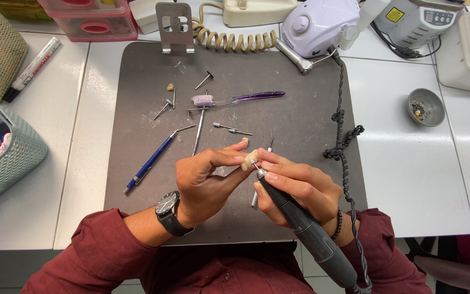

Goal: The person holds small dental crown/bridge prosthetic pieces and grinds them with a handheld rotary grinder, rotating each piece to work different surfaces. They place finished pieces into a small plastic container, then use a dental air-water syringe to spray and clean individual crowns over the work mat.

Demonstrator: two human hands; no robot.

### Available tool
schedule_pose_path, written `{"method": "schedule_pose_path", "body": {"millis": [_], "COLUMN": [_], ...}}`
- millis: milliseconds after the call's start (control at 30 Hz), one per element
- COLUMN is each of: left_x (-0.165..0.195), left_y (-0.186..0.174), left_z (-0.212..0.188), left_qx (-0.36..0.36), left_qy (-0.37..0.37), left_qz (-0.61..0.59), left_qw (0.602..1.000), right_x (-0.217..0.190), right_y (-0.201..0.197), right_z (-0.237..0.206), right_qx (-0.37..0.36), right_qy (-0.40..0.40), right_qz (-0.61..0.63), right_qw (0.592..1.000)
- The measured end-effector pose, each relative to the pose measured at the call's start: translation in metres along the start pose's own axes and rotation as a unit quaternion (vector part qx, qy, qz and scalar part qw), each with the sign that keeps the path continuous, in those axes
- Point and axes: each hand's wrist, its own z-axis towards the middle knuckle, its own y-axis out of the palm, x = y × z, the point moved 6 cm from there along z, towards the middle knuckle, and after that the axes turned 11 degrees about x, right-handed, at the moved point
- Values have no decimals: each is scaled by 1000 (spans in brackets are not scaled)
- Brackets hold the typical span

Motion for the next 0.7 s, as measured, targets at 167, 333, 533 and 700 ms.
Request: {"method": "schedule_pose_path", "body": {"millis": [167, 333, 533, 700], "left_x": [5, 8, 8, 6], "left_y": [-1, -2, 0, -1], "left_z": [1, 3, 4, 2], "left_qx": [-3, -15, -16, -9], "left_qy": [53, 71, 70, 62], "left_qz": [26, 34, 40, 40], "left_qw": [998, 997, 997, 997], "right_x": [-2, -4, -3, -2], "right_y": [0, 1, 0, 2], "right_z": [2, 4, 3, 3], "right_qx": [-12, -19, -24, -24], "right_qy": [-21, -40, -44, -49], "right_qz": [-7, 3, -8, 19], "right_qw": [1000, 999, 999, 998]}}
